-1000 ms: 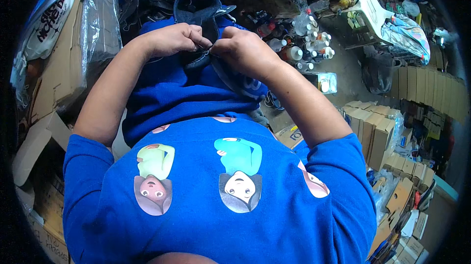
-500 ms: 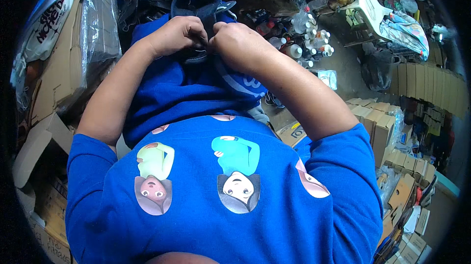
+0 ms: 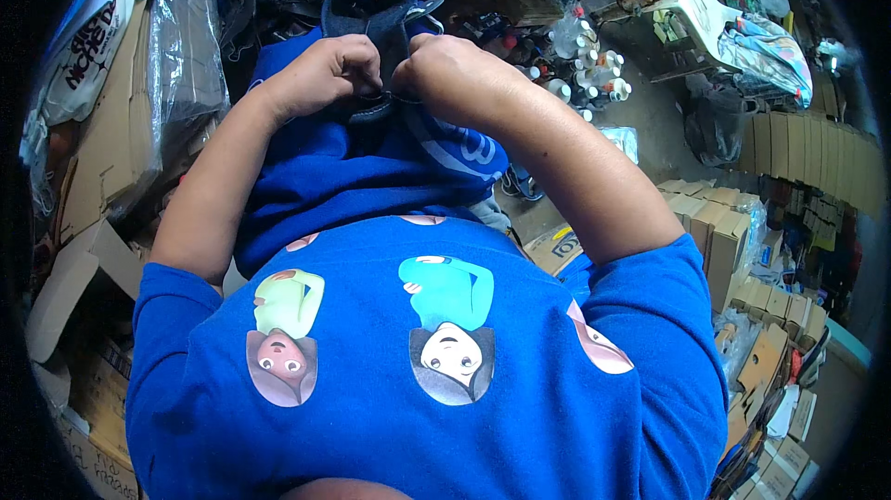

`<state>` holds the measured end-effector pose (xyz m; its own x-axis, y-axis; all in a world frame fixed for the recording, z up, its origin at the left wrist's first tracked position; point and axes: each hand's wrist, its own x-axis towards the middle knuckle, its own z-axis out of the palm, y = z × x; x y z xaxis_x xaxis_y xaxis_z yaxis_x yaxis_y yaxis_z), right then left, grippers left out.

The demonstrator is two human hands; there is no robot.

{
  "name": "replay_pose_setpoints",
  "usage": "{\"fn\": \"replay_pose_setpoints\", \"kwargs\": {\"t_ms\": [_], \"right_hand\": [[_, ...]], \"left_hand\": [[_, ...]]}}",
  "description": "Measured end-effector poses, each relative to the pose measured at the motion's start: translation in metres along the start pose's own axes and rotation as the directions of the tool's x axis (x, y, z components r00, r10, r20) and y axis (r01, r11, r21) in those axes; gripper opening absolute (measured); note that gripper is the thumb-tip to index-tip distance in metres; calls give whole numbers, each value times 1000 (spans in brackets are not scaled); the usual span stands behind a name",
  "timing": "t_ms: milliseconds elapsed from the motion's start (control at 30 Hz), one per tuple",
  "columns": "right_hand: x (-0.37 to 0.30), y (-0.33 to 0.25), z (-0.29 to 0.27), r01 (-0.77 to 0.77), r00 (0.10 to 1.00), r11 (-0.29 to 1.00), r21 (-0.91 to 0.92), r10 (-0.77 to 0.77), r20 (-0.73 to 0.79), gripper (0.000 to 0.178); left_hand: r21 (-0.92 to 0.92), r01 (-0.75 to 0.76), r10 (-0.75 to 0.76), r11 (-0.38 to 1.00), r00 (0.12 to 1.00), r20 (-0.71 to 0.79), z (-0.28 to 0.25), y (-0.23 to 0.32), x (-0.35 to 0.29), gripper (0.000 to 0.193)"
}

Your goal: Hand-stitching the interior lining of a black shoe using a needle and white thread.

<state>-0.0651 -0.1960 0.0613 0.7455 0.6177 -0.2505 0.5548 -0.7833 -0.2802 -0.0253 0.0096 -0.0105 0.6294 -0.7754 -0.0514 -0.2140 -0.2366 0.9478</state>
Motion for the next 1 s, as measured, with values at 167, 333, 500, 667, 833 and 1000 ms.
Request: {"fn": "replay_pose_setpoints", "kwargs": {"t_ms": [167, 333, 500, 667, 833, 1000], "right_hand": [[1, 2, 4, 5, 1000, 1000, 2, -5, 13, 26], [0, 3, 4, -31, 999, 996, 80, 28, 46, 32], [-8, 9, 1, -38, 999, 989, 146, 36, 20, 30], [-22, 23, 10, -108, 987, 883, 456, 150, -57, 32], [-22, 31, 30, -105, 984, 824, 556, 168, -63, 39], [-19, 23, 39, -81, 981, 787, 612, 172, -91, 30]], "left_hand": [[200, 82, -87, 976, 996, 14, -1, 14, 0, 19], [110, 135, -142, 985, 988, 65, -3, 12, 2, 24], [-26, 169, -165, 985, 979, 116, -4, 13, 4, 24], [-39, 247, -245, 968, 968, 57, 0, 14, 5, 23], [-117, 246, -240, 962, 968, 68, 0, 11, 8, 22], [-130, 235, -223, 963, 970, 101, -2, 10, 7, 24]]}}
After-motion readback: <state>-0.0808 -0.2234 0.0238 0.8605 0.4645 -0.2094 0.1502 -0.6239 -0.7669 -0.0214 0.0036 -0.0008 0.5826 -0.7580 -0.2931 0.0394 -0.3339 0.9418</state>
